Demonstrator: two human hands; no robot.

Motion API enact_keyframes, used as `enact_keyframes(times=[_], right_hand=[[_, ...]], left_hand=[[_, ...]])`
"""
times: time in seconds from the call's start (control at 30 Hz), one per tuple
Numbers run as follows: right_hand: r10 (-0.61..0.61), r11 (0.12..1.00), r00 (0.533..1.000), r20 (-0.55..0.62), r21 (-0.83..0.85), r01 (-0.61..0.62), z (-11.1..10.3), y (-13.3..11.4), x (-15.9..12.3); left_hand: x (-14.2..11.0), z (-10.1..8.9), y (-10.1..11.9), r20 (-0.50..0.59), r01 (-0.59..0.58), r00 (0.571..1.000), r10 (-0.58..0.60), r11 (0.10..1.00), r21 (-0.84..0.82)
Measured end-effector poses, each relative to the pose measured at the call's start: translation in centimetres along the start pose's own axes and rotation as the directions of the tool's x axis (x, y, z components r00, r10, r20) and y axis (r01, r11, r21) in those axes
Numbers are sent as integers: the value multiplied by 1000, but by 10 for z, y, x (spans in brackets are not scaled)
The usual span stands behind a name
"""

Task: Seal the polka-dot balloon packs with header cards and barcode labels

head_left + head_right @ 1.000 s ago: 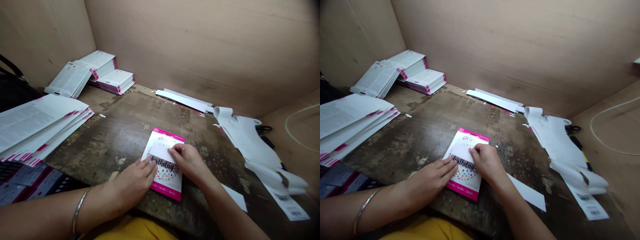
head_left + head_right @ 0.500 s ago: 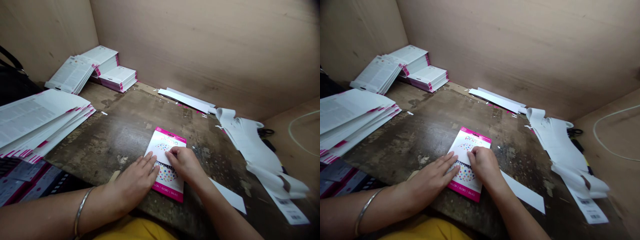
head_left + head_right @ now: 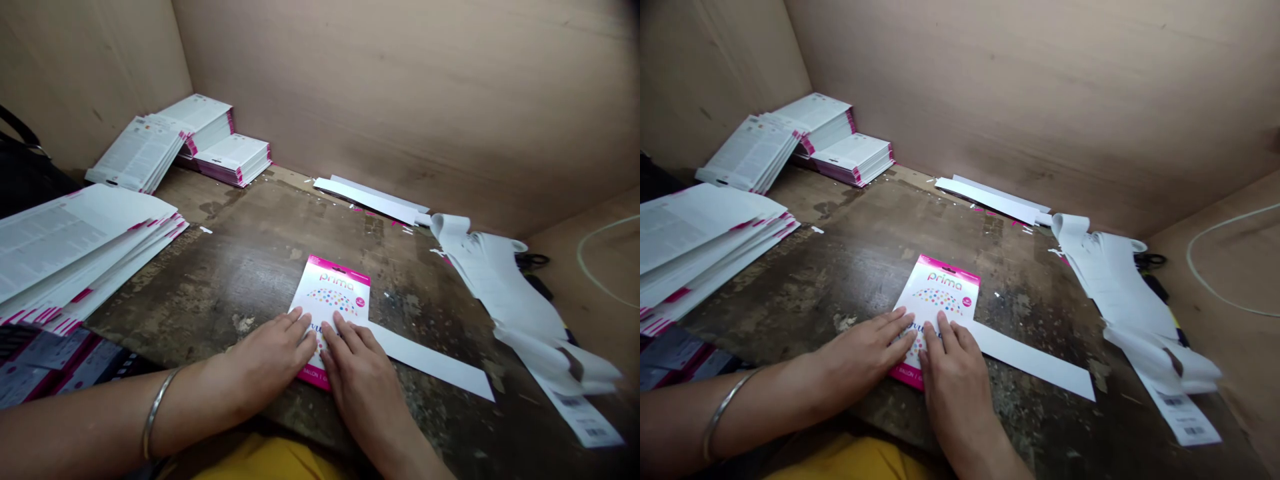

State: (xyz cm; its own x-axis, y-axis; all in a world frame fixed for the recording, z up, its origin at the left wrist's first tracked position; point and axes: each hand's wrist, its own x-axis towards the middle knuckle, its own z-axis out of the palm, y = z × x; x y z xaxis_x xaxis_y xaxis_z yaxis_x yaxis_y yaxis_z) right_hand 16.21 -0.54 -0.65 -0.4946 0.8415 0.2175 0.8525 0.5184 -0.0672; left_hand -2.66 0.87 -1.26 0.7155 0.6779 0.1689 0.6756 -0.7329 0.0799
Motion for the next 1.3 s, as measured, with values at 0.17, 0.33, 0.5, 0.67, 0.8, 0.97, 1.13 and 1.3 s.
enact_keyframes(times=[0.17, 0.33, 0.5, 0.67, 0.8, 0.97, 1.13, 1.3], right_hand=[[29, 999, 998, -63, 15, -28, 9, 0, -1], [50, 997, 995, -87, 59, -45, 11, -1, -2], [70, 993, 992, -103, 99, -60, 11, -1, -5], [112, 984, 988, -105, 154, -95, 8, 0, -8], [131, 976, 986, -106, 186, -110, 4, -4, -9], [201, 944, 964, -175, 299, -142, -9, -7, -14], [568, 777, 795, -212, 458, -432, -20, 12, -13], [623, 651, 781, -33, 576, -495, -22, 15, -5]], left_hand=[[13, -19, -29, 125, 416, 892, -434, 681, -603], [32, -25, -45, 476, 521, 626, -618, -123, -845], [55, -34, -42, 669, 654, 529, -521, -252, -713], [61, -25, -15, 611, 540, 606, -508, -301, -786], [52, -12, -1, 586, 361, 639, -499, -478, -801], [38, -14, 5, 529, 250, 692, -492, -524, -814], [24, -23, 16, 522, 252, 738, -427, -543, -801], [21, -25, 21, 471, 267, 777, -417, -459, -847]])
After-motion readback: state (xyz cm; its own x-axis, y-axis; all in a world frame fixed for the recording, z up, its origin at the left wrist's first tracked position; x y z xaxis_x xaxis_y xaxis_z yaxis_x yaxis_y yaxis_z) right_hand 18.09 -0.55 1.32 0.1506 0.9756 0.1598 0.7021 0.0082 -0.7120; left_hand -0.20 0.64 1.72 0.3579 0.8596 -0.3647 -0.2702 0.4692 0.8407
